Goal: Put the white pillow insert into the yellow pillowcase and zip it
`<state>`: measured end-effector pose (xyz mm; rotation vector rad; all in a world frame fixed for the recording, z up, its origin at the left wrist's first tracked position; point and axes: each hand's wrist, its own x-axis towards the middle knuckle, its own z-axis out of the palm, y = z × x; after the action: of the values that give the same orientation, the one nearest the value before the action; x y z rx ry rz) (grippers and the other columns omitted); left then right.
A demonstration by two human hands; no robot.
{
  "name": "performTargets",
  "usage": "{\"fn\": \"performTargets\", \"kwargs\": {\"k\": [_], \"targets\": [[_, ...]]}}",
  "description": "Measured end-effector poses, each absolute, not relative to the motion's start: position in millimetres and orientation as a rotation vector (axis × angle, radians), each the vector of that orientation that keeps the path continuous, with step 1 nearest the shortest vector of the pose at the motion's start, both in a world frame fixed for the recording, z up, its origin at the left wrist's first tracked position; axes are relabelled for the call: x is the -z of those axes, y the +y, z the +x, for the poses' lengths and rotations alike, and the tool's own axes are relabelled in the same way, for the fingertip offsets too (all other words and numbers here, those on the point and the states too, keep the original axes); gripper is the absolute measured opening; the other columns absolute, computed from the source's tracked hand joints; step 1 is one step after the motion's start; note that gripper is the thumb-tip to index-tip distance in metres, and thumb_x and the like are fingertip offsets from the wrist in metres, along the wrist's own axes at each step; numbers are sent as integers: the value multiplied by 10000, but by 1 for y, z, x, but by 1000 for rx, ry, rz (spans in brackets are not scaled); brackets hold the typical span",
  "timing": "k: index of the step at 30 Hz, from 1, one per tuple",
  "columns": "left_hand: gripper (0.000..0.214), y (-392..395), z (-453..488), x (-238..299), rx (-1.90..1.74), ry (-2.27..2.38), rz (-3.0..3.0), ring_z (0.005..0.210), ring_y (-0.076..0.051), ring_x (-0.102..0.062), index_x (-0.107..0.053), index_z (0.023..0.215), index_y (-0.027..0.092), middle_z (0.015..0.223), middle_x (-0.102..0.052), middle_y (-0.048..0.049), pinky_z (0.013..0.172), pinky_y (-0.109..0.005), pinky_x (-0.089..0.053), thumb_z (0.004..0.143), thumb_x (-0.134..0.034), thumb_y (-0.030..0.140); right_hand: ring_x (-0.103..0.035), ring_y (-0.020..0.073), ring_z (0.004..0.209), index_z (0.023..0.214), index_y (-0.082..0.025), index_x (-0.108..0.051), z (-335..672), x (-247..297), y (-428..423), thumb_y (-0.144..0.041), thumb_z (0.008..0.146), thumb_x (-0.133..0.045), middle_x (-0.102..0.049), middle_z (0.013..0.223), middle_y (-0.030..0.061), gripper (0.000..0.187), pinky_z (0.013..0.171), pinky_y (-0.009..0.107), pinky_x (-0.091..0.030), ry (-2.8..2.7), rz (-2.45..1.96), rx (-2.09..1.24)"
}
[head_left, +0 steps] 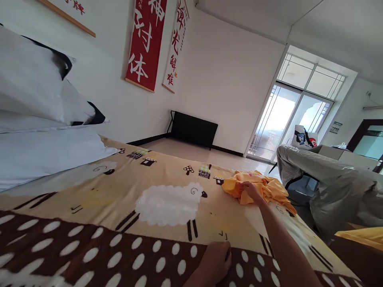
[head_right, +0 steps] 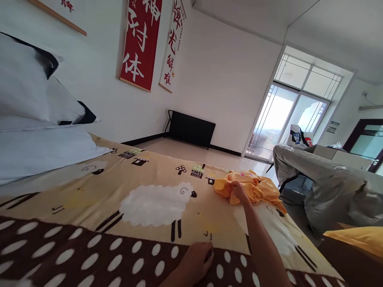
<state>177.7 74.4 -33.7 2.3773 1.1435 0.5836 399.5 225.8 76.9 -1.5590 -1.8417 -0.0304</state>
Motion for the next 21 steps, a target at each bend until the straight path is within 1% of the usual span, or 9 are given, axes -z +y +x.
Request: {"fn": "performTargets", "kwargs": {"k": [4, 7, 10, 12, 14, 15, 16, 19, 21], "targets": [[170, 72, 175, 31, -620, 1047, 2366, 770, -254, -562, -504, 752, 183, 796, -599, -109, 724, -377, -412, 834, -378, 262, -603, 194, 897, 1024, -135, -655, 410, -136, 200, -356, 892, -404, -669, 944, 95, 360, 826, 379, -490, -1638, -1355, -74], [192, 70, 172, 21, -703, 968, 2294, 754, -256, -545, -475, 696, 184, 779, -581, -111, 723, -390, -401, 823, -395, 303, -583, 219, 963, 1098, -134, -644, 405, -178, 179, -374, 850, -387, -655, 1048, 122, 431, 869, 403, -465, -1518, -1199, -102], [285, 71, 169, -4, -848, 882, 2126, 723, -224, -543, -487, 712, 186, 766, -585, -97, 688, -348, -408, 848, -366, 405, -569, 212, 1009, 1107, -166, -647, 382, -196, 144, -363, 822, -428, -598, 1181, 111, 410, 926, 402, -440, -1481, -1051, -153], [399, 74, 167, -25, -968, 817, 1939, 736, -199, -567, -510, 873, 186, 829, -610, -94, 651, -304, -422, 877, -255, 494, -569, 204, 1011, 1039, -211, -684, 354, -187, 108, -339, 789, -522, -578, 1203, 78, 324, 950, 390, -426, -1502, -886, -317], [536, 78, 165, -43, -1078, 748, 1634, 760, -193, -595, -482, 1000, 172, 895, -624, -108, 605, -281, -438, 859, -144, 564, -565, 204, 1026, 953, -260, -718, 322, -163, 70, -313, 793, -577, -596, 1141, 46, 220, 950, 376, -426, -1553, -758, -540], [564, 80, 163, -49, -1126, 727, 1462, 744, -192, -599, -479, 983, 165, 876, -623, -106, 580, -277, -440, 836, -132, 584, -562, 205, 1034, 929, -270, -725, 307, -147, 52, -311, 812, -577, -611, 1094, 41, 193, 953, 369, -422, -1610, -776, -614], [547, 82, 161, -53, -1166, 723, 1307, 705, -188, -590, -482, 907, 166, 813, -611, -90, 558, -274, -438, 808, -159, 597, -565, 205, 1020, 906, -270, -732, 293, -130, 38, -318, 816, -587, -628, 1044, 44, 177, 948, 359, -425, -1716, -825, -661], [346, 81, 153, -53, -1254, 800, 1072, 582, -141, -490, -362, 635, 203, 593, -473, 1, 557, -255, -422, 719, -354, 538, -555, 211, 1053, 998, -263, -704, 265, -86, 17, -339, 840, -555, -631, 1088, 52, 230, 958, 360, -424, -1921, -926, -776], [311, 80, 149, -48, -1259, 865, 1098, 566, -125, -440, -309, 579, 206, 557, -412, 24, 575, -245, -414, 691, -414, 476, -551, 208, 1066, 1062, -271, -672, 261, -68, 19, -307, 824, -559, -632, 1110, 44, 266, 953, 349, -427, -2003, -942, -801]]}}
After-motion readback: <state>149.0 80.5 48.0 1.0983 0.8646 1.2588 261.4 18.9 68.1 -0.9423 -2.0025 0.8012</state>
